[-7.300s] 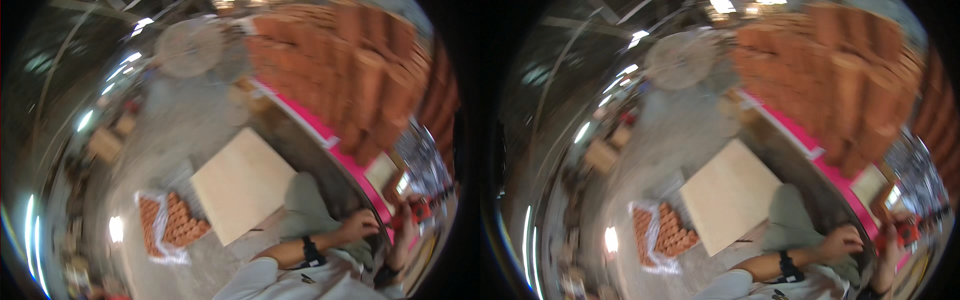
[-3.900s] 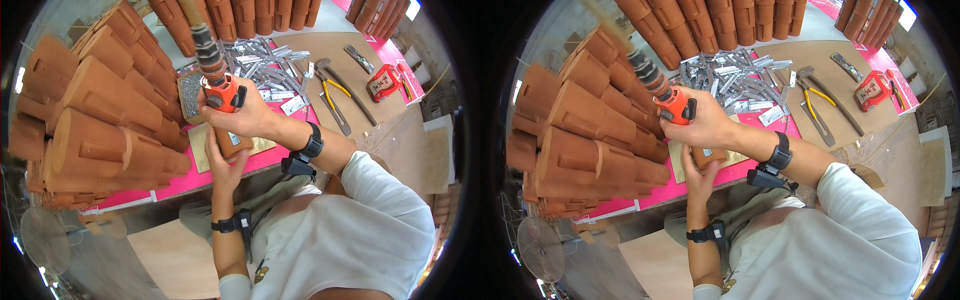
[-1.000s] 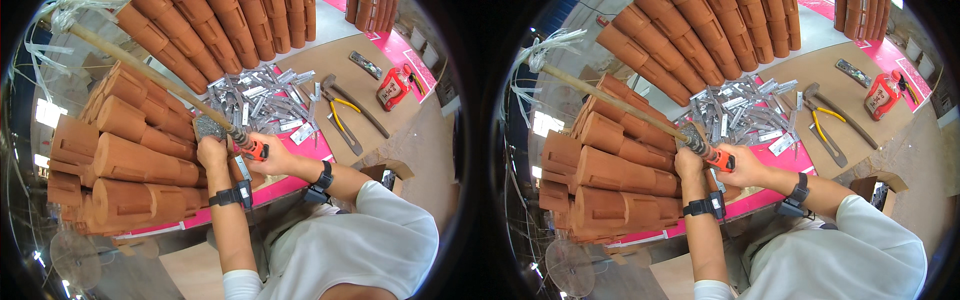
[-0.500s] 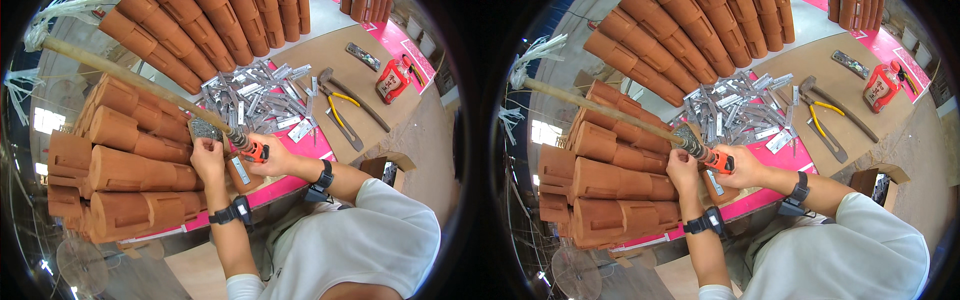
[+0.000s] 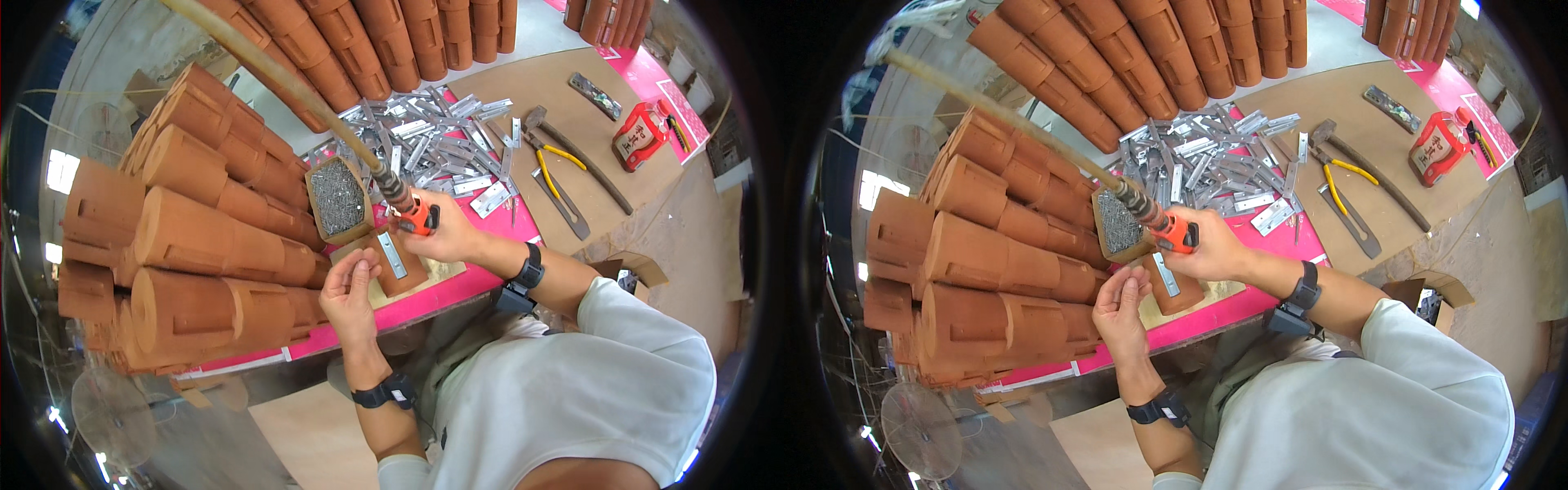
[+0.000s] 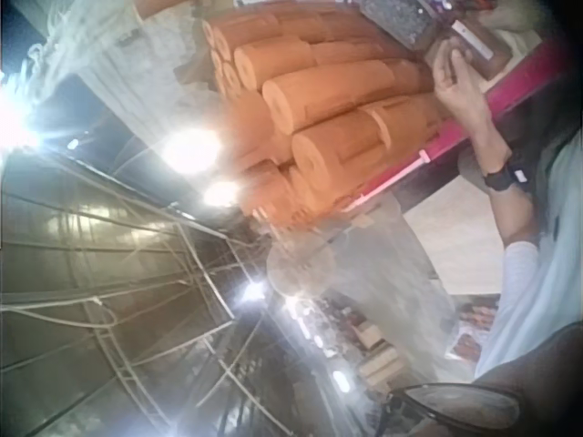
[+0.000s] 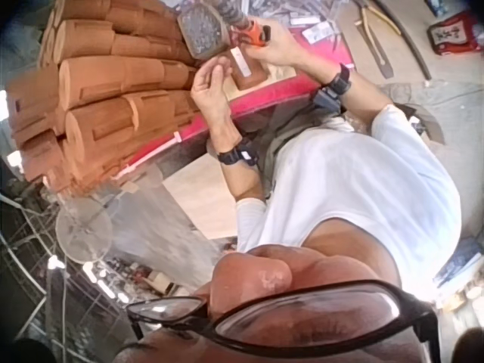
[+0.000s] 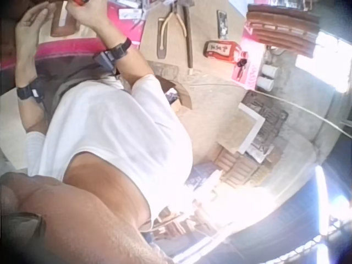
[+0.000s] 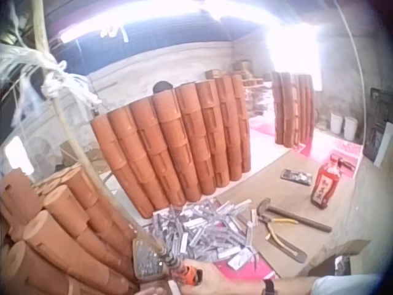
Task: Assembling wooden or bamboo components using a pneumatic screwdriver and metal fasteners.
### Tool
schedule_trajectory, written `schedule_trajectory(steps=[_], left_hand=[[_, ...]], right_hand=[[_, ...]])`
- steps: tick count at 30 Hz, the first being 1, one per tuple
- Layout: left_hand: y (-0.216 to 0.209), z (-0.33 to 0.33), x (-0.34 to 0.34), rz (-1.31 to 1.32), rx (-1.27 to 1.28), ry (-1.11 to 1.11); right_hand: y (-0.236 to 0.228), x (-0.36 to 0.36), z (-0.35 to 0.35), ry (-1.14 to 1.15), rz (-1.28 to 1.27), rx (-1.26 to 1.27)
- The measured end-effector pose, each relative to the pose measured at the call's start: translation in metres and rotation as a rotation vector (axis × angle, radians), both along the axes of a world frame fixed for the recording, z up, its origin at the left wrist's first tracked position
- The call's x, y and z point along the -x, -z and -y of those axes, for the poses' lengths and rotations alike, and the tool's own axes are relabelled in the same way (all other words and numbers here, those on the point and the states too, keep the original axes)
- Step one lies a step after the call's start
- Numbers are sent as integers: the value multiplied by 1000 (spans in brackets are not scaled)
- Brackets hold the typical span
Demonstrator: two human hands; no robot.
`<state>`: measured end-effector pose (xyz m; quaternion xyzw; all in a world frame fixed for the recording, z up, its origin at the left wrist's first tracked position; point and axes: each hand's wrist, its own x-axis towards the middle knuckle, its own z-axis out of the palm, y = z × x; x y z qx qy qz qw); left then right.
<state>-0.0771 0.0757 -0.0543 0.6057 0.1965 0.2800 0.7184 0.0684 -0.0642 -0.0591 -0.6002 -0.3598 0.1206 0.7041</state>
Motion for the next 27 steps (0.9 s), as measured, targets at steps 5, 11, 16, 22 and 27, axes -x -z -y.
schedule_trajectory(steps=[5, 11, 16, 22, 27], left_hand=[[7, 12, 13, 26, -168, -64], [4, 39, 24, 18, 6, 13], [12, 48, 28, -22, 19, -57], [11, 54, 32, -45, 5, -59], [13, 54, 33, -25, -23, -66]], right_hand=[[-59, 4, -1, -35, -116, -76], [-126, 22, -10, -122, -153, -202], [-136, 38, -21, -152, -232, -276], [-135, 46, -24, -147, -237, -264], [-129, 47, -24, -152, -199, -242]])
